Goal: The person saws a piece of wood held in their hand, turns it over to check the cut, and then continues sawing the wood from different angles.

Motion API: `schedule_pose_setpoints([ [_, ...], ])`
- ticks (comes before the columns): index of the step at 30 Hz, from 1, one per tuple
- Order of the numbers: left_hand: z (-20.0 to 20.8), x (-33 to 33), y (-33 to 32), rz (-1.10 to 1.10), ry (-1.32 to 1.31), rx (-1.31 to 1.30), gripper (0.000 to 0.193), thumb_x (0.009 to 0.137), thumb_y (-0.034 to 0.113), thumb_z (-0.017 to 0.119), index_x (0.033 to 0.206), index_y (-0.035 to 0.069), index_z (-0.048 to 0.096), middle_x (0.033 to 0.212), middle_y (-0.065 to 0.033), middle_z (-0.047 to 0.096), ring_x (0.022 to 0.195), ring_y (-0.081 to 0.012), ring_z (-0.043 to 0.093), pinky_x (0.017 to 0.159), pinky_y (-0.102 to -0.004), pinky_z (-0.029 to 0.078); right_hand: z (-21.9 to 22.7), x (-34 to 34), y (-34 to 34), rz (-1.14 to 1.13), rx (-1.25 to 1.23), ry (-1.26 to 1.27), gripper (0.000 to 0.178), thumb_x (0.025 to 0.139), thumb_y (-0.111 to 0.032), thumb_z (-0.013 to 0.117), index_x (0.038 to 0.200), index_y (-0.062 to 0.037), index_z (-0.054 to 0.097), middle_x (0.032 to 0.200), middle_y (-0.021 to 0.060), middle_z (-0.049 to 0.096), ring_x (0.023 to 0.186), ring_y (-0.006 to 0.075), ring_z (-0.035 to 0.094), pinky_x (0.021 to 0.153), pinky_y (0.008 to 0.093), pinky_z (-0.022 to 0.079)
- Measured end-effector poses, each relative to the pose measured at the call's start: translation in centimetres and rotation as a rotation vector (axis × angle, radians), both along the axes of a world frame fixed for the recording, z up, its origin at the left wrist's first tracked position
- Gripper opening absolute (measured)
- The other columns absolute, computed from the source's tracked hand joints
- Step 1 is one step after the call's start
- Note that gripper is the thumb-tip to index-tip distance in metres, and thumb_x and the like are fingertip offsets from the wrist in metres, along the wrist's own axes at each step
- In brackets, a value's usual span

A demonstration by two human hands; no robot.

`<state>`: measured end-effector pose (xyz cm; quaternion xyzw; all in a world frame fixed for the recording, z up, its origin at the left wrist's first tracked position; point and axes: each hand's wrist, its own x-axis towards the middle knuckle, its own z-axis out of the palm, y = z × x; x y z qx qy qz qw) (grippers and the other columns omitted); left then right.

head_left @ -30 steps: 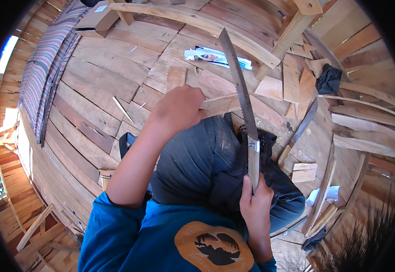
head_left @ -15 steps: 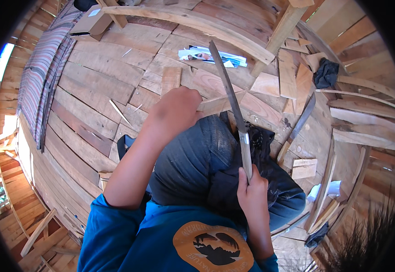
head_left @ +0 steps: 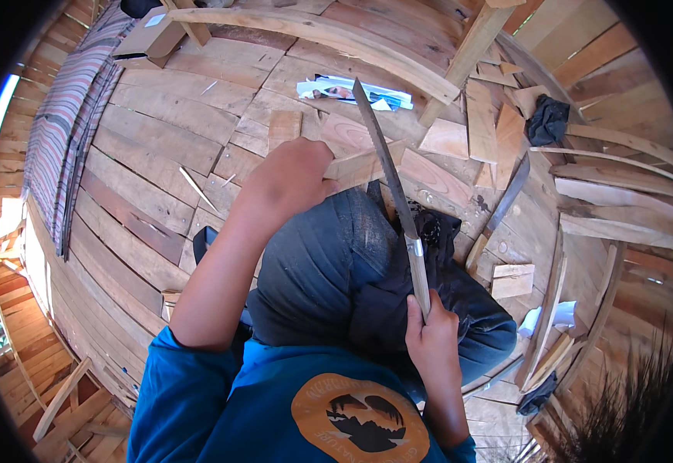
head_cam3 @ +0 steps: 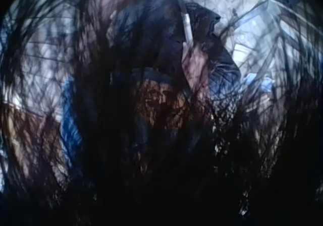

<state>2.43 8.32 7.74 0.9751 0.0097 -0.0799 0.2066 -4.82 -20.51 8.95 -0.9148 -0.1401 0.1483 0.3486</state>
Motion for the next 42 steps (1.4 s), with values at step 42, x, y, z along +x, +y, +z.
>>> schedule_pose_setpoints([
  [42, 0.8, -0.2, -0.1, 0.045, 0.043, -0.013, 0.041, 0.079, 0.03, 0.073, 0.096, -0.006, 0.066, 0.099, -0.0251, 0.064, 0.101, -0.0397, 0.061, 0.088, -0.0452, 0.048, 1.0, 0.5, -0.2, -0.009, 0.016, 0.04, 0.018, 0.095, -0.016, 0.059, 0.089, 0.0012, 0.058, 0.061, 0.0252, 0.057, 0.063, 0.044, 0.062, 0.051, 0.047, 0.046],
])
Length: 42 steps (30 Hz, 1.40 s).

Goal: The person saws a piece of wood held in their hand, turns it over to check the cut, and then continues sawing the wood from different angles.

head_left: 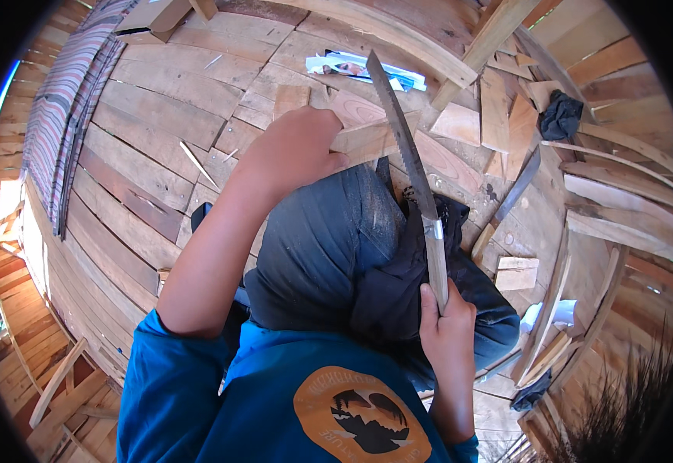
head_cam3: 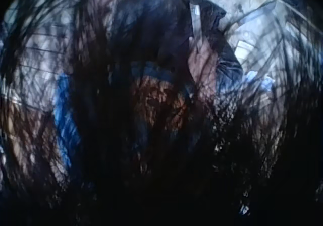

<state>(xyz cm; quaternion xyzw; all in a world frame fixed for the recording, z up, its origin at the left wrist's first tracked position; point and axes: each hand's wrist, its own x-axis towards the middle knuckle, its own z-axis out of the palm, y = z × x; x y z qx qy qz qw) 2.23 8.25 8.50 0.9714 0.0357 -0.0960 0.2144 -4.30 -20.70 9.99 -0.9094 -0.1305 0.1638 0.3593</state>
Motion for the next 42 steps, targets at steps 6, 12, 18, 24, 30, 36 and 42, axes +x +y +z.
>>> schedule_pose_setpoints([
  [6, -1.0, -0.1, -0.5, 0.018, -0.065, 0.03, 0.041, 0.079, 0.029, 0.074, 0.099, -0.006, 0.067, 0.098, -0.025, 0.064, 0.1, -0.0395, 0.061, 0.088, -0.0447, 0.049, -2.8, 4.3, 3.9, 0.032, 0.111, -0.088, 0.019, 0.095, -0.016, 0.059, 0.09, 0.0027, 0.058, 0.066, 0.0273, 0.058, 0.066, 0.0467, 0.06, 0.053, 0.0483, 0.047],
  [12, -0.9, 0.0, 0.7, 0.087, 0.027, -0.044, 0.043, 0.08, 0.03, 0.074, 0.102, -0.006, 0.066, 0.097, -0.0243, 0.065, 0.099, -0.0394, 0.062, 0.087, -0.044, 0.049, 0.8, 2.1, 1.3, 0.009, 0.01, 0.09, 0.019, 0.095, -0.016, 0.059, 0.088, 0.0019, 0.058, 0.067, 0.0263, 0.058, 0.069, 0.0458, 0.061, 0.055, 0.0484, 0.047],
  [18, -1.2, -0.4, -0.7, -0.025, -0.04, 0.071, 0.041, 0.08, 0.029, 0.074, 0.101, -0.005, 0.067, 0.096, -0.0248, 0.065, 0.096, -0.0388, 0.063, 0.086, -0.0438, 0.05, -1.6, 2.2, 2.5, 0.024, 0.043, -0.033, 0.021, 0.095, -0.017, 0.058, 0.089, 0.0025, 0.058, 0.066, 0.0272, 0.058, 0.068, 0.0473, 0.06, 0.056, 0.0481, 0.047],
  [24, -0.8, 0.0, -0.1, 0.014, 0.057, 0.045, 0.041, 0.078, 0.03, 0.075, 0.099, -0.005, 0.067, 0.092, -0.0241, 0.065, 0.094, -0.0385, 0.064, 0.083, -0.0434, 0.051, -0.4, 3.8, 3.8, 0.029, 0.02, -0.008, 0.021, 0.095, -0.017, 0.058, 0.088, 0.0022, 0.057, 0.066, 0.027, 0.057, 0.067, 0.0464, 0.06, 0.057, 0.0473, 0.047],
  [30, -1.5, -0.4, -0.1, 0.012, -0.158, 0.057, 0.041, 0.077, 0.032, 0.075, 0.095, -0.004, 0.067, 0.09, -0.0226, 0.065, 0.094, -0.0387, 0.063, 0.083, -0.0445, 0.05, 0.3, -0.2, -0.1, -0.032, -0.024, 0.134, 0.02, 0.096, -0.015, 0.058, 0.086, 0.0026, 0.056, 0.063, 0.0257, 0.055, 0.066, 0.0454, 0.061, 0.054, 0.0453, 0.046],
  [36, -1.2, -0.1, 0.0, 0.033, -0.094, 0.024, 0.044, 0.077, 0.034, 0.075, 0.097, -0.005, 0.066, 0.095, -0.0245, 0.065, 0.096, -0.04, 0.063, 0.085, -0.0452, 0.049, -2.4, 4.1, 4.2, 0.044, 0.065, -0.043, 0.02, 0.095, -0.015, 0.059, 0.086, 0.0027, 0.057, 0.063, 0.0259, 0.055, 0.066, 0.046, 0.06, 0.055, 0.0469, 0.046],
  [42, -0.5, 0.9, 1.0, 0.099, 0.123, -0.057, 0.053, 0.076, 0.036, 0.077, 0.105, -0.006, 0.064, 0.102, -0.0243, 0.064, 0.101, -0.0395, 0.061, 0.088, -0.0431, 0.049, 0.3, 0.9, 0.7, -0.044, 0.038, 0.063, 0.019, 0.094, -0.015, 0.061, 0.087, 0.0016, 0.057, 0.06, 0.0249, 0.053, 0.061, 0.0456, 0.059, 0.05, 0.0462, 0.044],
])
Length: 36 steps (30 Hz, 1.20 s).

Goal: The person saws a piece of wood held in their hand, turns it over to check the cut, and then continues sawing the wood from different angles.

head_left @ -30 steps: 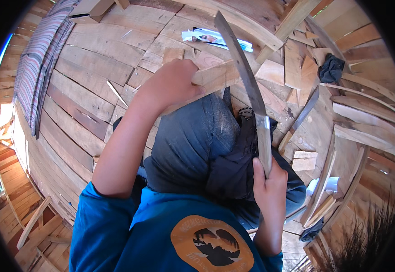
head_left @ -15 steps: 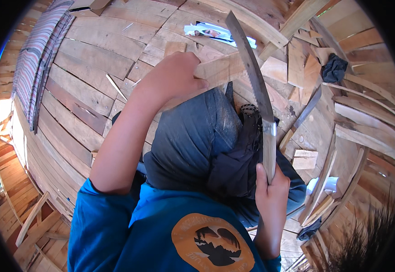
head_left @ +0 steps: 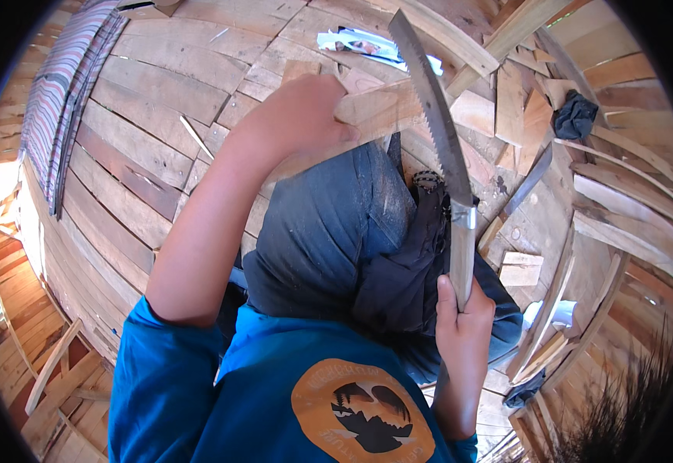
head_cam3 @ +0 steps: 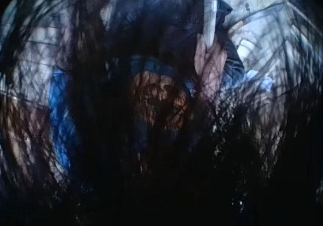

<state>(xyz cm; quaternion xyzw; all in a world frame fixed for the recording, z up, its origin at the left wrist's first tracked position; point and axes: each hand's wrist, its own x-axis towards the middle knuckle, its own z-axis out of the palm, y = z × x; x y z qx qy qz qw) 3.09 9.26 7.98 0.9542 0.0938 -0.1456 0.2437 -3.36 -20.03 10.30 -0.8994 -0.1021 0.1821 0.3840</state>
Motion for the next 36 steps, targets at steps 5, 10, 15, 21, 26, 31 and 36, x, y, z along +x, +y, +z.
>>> schedule_pose_setpoints([
  [5, -0.9, 0.7, 0.1, -0.11, -0.067, 0.064, 0.055, 0.074, 0.035, 0.079, 0.107, -0.006, 0.064, 0.105, -0.0252, 0.064, 0.103, -0.0383, 0.062, 0.089, -0.0417, 0.048, -3.5, 0.6, 1.9, 0.042, -0.008, -0.108, 0.019, 0.095, -0.017, 0.06, 0.089, 0.0016, 0.058, 0.063, 0.0261, 0.056, 0.063, 0.046, 0.06, 0.051, 0.0473, 0.046],
  [10, -1.2, 1.1, 1.4, -0.035, 0.033, -0.052, 0.059, 0.069, 0.035, 0.083, 0.108, -0.005, 0.065, 0.107, -0.0235, 0.065, 0.104, -0.037, 0.063, 0.09, -0.0392, 0.048, -2.7, 3.1, 4.2, 0.079, 0.058, -0.125, 0.021, 0.095, -0.018, 0.059, 0.089, 0.0021, 0.058, 0.064, 0.0263, 0.057, 0.065, 0.0465, 0.06, 0.054, 0.0485, 0.046],
  [15, 1.4, -0.2, 3.1, -0.025, 0.086, -0.154, 0.066, 0.061, 0.038, 0.087, 0.108, -0.003, 0.066, 0.106, -0.0217, 0.067, 0.102, -0.0365, 0.064, 0.091, -0.039, 0.048, 0.6, 0.0, 0.3, 0.0, 0.023, 0.05, 0.021, 0.097, -0.018, 0.057, 0.089, 0.0008, 0.057, 0.059, 0.02, 0.054, 0.054, 0.0397, 0.06, 0.051, 0.0409, 0.045],
  [21, 1.5, -0.8, 1.5, -0.037, 0.197, -0.04, 0.07, 0.061, 0.037, 0.087, 0.114, -0.002, 0.064, 0.112, -0.0213, 0.066, 0.107, -0.0364, 0.062, 0.092, -0.0388, 0.047, -1.3, -1.4, 0.8, 0.039, 0.142, 0.077, 0.022, 0.101, -0.02, 0.05, 0.094, 0.0002, 0.055, 0.055, 0.0042, 0.05, 0.049, 0.0101, 0.054, 0.048, 0.028, 0.042],
  [26, 1.5, -1.8, 0.4, -0.016, 0.119, -0.016, 0.083, 0.071, 0.04, 0.082, 0.133, -0.004, 0.047, 0.114, -0.0274, 0.063, 0.112, -0.0391, 0.059, 0.096, -0.0399, 0.045, -3.0, -1.3, 1.8, 0.041, 0.131, 0.08, 0.017, 0.098, -0.018, 0.056, 0.096, -0.0013, 0.057, 0.063, 0.0221, 0.059, 0.063, 0.0408, 0.065, 0.051, 0.0423, 0.047],
  [31, -1.0, -3.0, 0.4, 0.07, 0.046, -0.175, 0.076, 0.087, 0.047, 0.064, 0.138, -0.004, 0.04, 0.127, -0.0313, 0.054, 0.122, -0.038, 0.053, 0.1, -0.0402, 0.042, -3.0, -1.0, 1.3, 0.03, 0.174, 0.086, 0.018, 0.097, -0.018, 0.056, 0.093, -0.0005, 0.057, 0.062, 0.0209, 0.058, 0.06, 0.0395, 0.064, 0.052, 0.0396, 0.046],
  [36, -1.5, -3.1, 0.3, 0.203, 0.037, -0.181, 0.066, 0.097, 0.052, 0.044, 0.13, -0.005, 0.048, 0.127, -0.0305, 0.055, 0.121, -0.0377, 0.053, 0.1, -0.0406, 0.041, -2.8, -0.8, -0.1, -0.018, 0.213, 0.11, 0.019, 0.098, -0.018, 0.055, 0.091, -0.0002, 0.057, 0.059, 0.0134, 0.054, 0.054, 0.0264, 0.059, 0.05, 0.0325, 0.043],
])
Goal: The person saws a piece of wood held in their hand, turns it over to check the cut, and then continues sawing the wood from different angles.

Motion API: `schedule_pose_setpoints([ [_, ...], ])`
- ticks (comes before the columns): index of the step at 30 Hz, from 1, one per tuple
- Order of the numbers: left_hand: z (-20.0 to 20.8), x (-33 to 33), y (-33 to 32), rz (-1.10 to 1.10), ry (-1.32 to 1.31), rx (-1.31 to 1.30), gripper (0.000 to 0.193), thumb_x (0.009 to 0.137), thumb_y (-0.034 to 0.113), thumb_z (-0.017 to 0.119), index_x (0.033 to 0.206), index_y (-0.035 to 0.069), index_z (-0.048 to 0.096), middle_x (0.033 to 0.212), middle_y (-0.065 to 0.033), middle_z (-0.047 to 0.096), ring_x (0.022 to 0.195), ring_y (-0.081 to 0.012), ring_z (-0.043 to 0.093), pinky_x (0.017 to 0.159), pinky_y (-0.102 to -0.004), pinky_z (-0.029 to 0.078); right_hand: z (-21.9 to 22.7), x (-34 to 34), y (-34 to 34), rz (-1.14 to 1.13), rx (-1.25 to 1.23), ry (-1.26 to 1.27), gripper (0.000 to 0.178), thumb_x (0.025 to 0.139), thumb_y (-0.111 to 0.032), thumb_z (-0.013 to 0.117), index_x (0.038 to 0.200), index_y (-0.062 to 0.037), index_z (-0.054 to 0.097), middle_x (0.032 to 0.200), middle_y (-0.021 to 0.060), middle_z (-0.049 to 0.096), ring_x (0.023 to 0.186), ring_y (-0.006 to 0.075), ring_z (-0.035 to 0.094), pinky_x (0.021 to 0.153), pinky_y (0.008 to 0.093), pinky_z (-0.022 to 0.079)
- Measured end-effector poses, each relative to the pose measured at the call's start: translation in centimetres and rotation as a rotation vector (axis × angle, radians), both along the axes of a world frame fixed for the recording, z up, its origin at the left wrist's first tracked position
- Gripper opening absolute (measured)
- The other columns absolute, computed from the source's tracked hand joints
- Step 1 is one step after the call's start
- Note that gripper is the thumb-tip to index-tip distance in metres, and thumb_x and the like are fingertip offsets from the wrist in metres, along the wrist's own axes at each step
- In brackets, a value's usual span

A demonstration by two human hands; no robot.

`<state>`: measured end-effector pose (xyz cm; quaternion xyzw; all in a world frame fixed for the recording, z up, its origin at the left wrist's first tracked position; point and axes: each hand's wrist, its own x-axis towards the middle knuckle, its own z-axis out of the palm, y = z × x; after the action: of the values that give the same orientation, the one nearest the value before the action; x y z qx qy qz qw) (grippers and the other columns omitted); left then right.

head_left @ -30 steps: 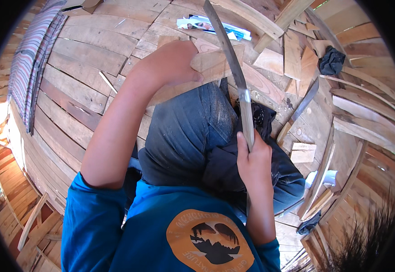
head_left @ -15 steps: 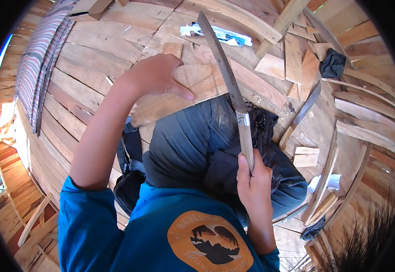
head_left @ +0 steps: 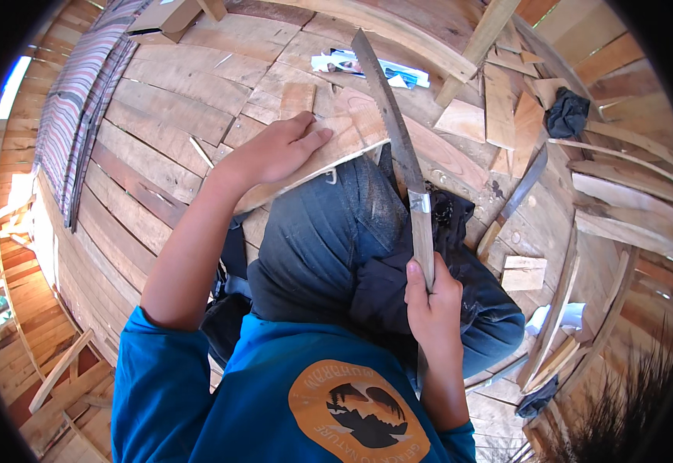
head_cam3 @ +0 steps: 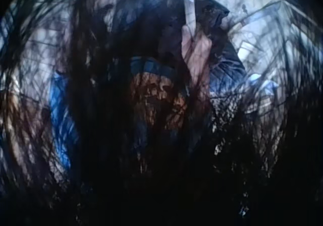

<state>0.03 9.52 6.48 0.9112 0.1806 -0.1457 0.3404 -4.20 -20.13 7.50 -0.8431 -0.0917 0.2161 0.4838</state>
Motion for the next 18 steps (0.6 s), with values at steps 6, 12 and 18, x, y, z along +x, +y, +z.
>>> schedule_pose_setpoints([
  [6, 1.6, 1.0, -1.0, -0.135, -0.036, 0.064, 0.042, 0.102, 0.037, 0.042, 0.105, -0.003, 0.054, 0.097, -0.027, 0.064, 0.094, -0.0421, 0.062, 0.085, -0.0457, 0.046, 0.5, -0.3, -1.1, -0.045, 0.037, 0.003, 0.021, 0.1, -0.019, 0.051, 0.09, -0.0011, 0.058, 0.055, 0.0004, 0.05, 0.05, 0.0067, 0.049, 0.048, 0.0257, 0.038],
  [12, -2.7, -1.3, -3.7, -0.113, -0.398, 0.373, 0.026, 0.098, 0.028, 0.048, 0.099, 0.002, 0.049, 0.086, -0.0215, 0.064, 0.083, -0.0404, 0.064, 0.075, -0.0507, 0.048, -0.5, -0.3, -0.6, 0.058, -0.047, 0.026, 0.022, 0.1, -0.02, 0.052, 0.093, 0.0002, 0.059, 0.056, 0.0085, 0.052, 0.049, 0.0175, 0.053, 0.05, 0.0318, 0.041],
  [18, -2.8, -1.4, -5.0, -0.004, -0.332, 0.48, 0.027, 0.095, 0.031, 0.051, 0.096, 0.004, 0.05, 0.084, -0.0177, 0.062, 0.077, -0.0391, 0.065, 0.067, -0.0488, 0.051, -0.4, -0.7, 0.1, 0.084, -0.169, -0.106, 0.022, 0.098, -0.019, 0.054, 0.094, 0.0022, 0.059, 0.065, 0.0243, 0.058, 0.062, 0.0421, 0.062, 0.054, 0.0432, 0.046],
])
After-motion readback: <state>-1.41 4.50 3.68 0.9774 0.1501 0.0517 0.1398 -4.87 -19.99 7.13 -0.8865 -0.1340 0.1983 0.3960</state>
